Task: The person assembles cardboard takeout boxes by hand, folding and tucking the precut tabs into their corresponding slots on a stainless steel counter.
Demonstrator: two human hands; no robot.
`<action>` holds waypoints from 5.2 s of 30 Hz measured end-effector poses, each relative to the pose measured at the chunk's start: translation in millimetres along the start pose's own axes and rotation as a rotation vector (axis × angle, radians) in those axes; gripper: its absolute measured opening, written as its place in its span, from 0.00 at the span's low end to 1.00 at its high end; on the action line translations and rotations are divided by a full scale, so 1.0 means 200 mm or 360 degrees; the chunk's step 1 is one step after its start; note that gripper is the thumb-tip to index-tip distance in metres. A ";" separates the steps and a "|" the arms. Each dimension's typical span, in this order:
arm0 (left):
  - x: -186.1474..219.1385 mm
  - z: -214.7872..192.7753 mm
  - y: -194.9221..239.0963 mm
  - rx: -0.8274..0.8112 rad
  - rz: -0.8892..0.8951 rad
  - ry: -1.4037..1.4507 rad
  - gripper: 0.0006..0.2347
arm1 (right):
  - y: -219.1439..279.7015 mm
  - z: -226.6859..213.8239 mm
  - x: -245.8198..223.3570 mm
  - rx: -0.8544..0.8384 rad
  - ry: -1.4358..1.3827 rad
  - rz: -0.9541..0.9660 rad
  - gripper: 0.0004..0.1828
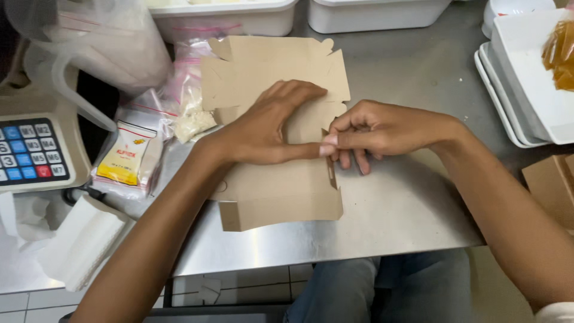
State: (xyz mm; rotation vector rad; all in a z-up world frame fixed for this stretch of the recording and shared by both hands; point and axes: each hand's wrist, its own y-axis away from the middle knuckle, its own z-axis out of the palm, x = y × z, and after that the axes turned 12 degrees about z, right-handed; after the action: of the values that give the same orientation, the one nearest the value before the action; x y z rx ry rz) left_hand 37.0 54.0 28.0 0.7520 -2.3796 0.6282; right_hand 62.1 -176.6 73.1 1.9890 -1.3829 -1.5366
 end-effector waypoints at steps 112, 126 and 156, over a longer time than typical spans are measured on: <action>-0.09 -0.12 0.08 -0.0820 -0.0432 -0.0299 0.73 | -0.15 0.40 0.05 0.1007 0.0759 -0.1353 0.19; -0.08 -0.13 0.08 -0.0802 -0.0449 -0.0224 0.72 | -0.14 0.33 0.08 0.1255 0.0841 -0.1049 0.14; -0.10 -0.13 0.08 -0.0796 -0.0402 -0.0234 0.72 | -0.13 0.49 0.04 0.0657 0.0571 -0.1368 0.15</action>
State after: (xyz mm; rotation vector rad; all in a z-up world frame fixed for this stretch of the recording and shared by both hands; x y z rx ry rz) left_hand 49.6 87.8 29.7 0.8670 -2.3694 -0.1314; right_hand -8.9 -139.3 11.1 3.1911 -0.7536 -1.0716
